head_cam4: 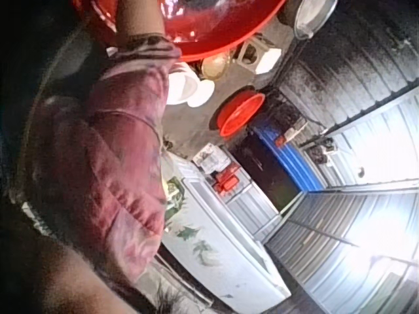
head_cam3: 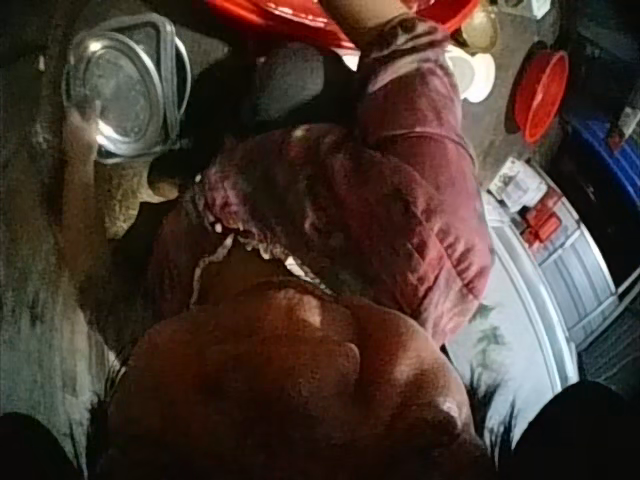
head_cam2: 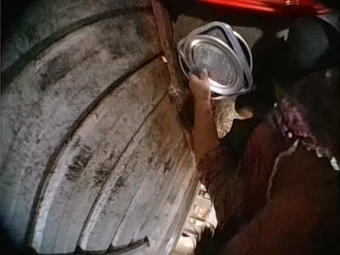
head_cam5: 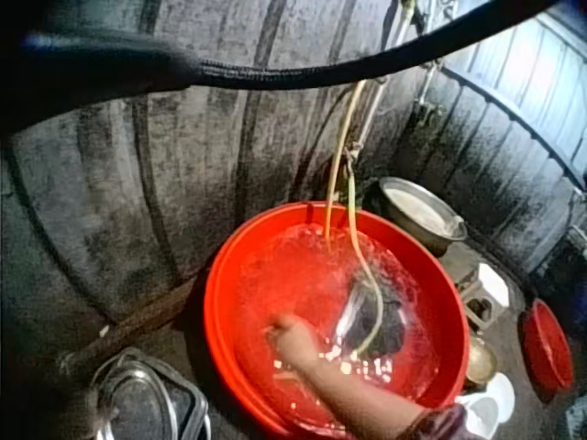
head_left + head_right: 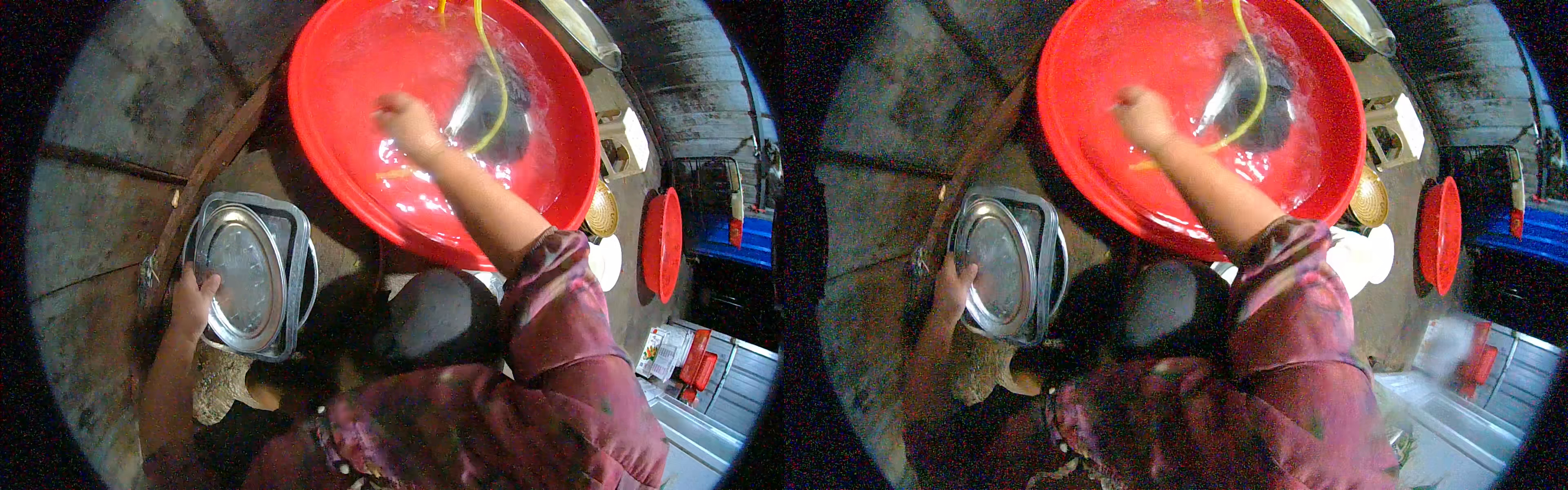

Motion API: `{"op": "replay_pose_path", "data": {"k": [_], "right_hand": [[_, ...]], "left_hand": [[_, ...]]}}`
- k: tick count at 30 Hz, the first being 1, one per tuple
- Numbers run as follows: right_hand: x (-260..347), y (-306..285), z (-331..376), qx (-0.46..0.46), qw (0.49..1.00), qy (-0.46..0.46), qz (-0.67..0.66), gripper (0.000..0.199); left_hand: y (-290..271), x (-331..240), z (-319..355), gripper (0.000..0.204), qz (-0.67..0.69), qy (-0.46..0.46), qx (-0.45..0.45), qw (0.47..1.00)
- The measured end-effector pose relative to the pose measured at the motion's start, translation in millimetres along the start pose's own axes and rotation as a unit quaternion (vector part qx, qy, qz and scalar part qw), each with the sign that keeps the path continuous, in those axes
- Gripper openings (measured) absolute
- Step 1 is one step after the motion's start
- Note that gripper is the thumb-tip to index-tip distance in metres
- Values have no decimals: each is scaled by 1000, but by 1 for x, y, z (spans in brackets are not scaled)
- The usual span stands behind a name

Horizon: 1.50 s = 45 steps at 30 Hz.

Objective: The person washes various metal kitchenware items, including trays, plates, and a ladle, in a red basin filled with water. They rinse each item under a running yellow hose and place the cleaned items into a stack on the floor to their left.

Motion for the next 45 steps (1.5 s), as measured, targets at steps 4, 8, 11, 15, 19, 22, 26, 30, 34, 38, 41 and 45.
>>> {"op": "replay_pose_path", "data": {"k": [4,8,11,15,19,22,26,30,34,38,41,45], "right_hand": [[-115,-85,-42,-97,969,118,196,29],[-211,-110,-58,-42,928,157,334,40],[-255,-101,-79,59,888,199,410,45],[-282,-78,-95,90,878,219,416,44],[-298,-70,-93,8,904,214,369,44],[-317,-73,-91,-122,926,193,300,44],[-333,-95,-96,-259,937,127,195,43],[-346,-125,-100,-263,926,248,-112,47],[-301,-143,-95,-170,924,235,-251,39],[-151,-89,-35,-85,906,207,-359,27],[-132,-77,-10,-40,923,190,-331,22],[-69,-44,31,34,945,163,-280,32]], "left_hand": [[5,3,-1,43,-156,-4,-35,987],[-5,-28,2,46,-291,-40,-7,956],[-6,-24,4,46,-335,-73,-15,939],[-12,-22,4,44,-328,-122,-28,936],[-39,-12,-5,39,-273,-73,-132,950],[-55,-57,-13,31,-184,-42,-189,964],[-59,-147,-31,23,-89,17,-211,973],[-37,-170,-59,21,42,63,-161,984],[-5,-224,-77,21,183,149,-37,971],[41,-274,-86,29,286,36,95,953],[99,-305,-116,28,345,27,173,922],[148,-320,-137,24,501,-49,327,800]]}}
Point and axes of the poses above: each hand's wrist, its own z-axis away from the middle knuckle, its own y-axis out of the palm, x = y × z, the point moved 3 cm from there along -z, towards the middle knuckle, and after that the axes turned 9 degrees about -z, right-handed, at the moved point
